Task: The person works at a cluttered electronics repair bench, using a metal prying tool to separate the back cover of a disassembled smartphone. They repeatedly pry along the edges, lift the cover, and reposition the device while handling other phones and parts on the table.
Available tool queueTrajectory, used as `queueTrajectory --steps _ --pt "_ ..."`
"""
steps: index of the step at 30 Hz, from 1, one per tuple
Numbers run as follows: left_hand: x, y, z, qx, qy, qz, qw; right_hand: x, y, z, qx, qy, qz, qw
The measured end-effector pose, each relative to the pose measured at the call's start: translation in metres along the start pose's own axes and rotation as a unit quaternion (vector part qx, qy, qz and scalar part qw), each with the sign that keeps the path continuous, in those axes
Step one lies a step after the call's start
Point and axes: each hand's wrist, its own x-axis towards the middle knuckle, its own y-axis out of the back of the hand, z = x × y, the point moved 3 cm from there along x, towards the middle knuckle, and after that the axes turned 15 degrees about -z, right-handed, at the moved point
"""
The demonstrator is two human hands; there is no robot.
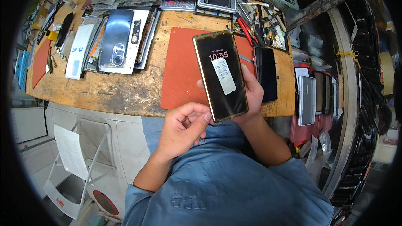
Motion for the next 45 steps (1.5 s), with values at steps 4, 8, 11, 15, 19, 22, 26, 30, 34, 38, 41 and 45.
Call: queueTrajectory --steps 4,8,11,15,19,22,26,30,34,38,41,45 --pt "0.005 -0.001 0.002 -0.005 0.002 -0.007 1.0 -0.001 0.004 -0.005 -0.043 -0.02 -0.001 0.999" --pt "0.01 0.003 0.004 -0.008 0.016 -0.021 1.0 0.001 0.004 -0.003 -0.01 -0.012 0.001 1.0" --pt "0.013 0.003 0.005 -0.008 0.017 -0.022 1.0 0.001 0.006 -0.005 0.007 -0.02 -0.024 0.999" --pt "0.017 0.004 0.0 -0.015 0.01 -0.002 1.0 0.0 0.008 -0.006 -0.02 0.015 0.02 0.999" --pt "0.016 0.0 0.002 -0.02 -0.002 0.003 1.0 0.002 0.004 -0.003 0.009 0.03 0.012 0.999" --pt "0.013 -0.001 0.003 -0.027 0.003 0.006 1.0 0.001 0.006 -0.001 0.009 0.021 0.021 1.0" --pt "0.01 -0.003 0.002 -0.05 -0.008 0.01 0.999 0.0 0.004 0.0 0.006 0.0 0.047 0.999" --pt "0.011 -0.009 -0.003 -0.026 -0.014 0.03 0.999 0.001 0.003 0.001 -0.018 -0.012 0.071 0.997" --pt "0.007 -0.007 -0.003 0.009 -0.02 0.036 0.999 -0.002 0.011 0.004 -0.006 -0.023 0.052 0.998" --pt "0.001 -0.002 0.001 0.046 -0.008 0.06 0.997 -0.009 0.021 0.009 0.078 -0.024 -0.045 0.996" --pt "-0.008 0.004 0.001 0.075 -0.015 0.107 0.991 -0.012 0.011 0.003 -0.07 -0.049 0.021 0.996" --pt "-0.022 0.014 -0.001 0.097 -0.053 0.152 0.982 -0.015 -0.04 -0.027 -0.542 -0.051 0.073 0.836"
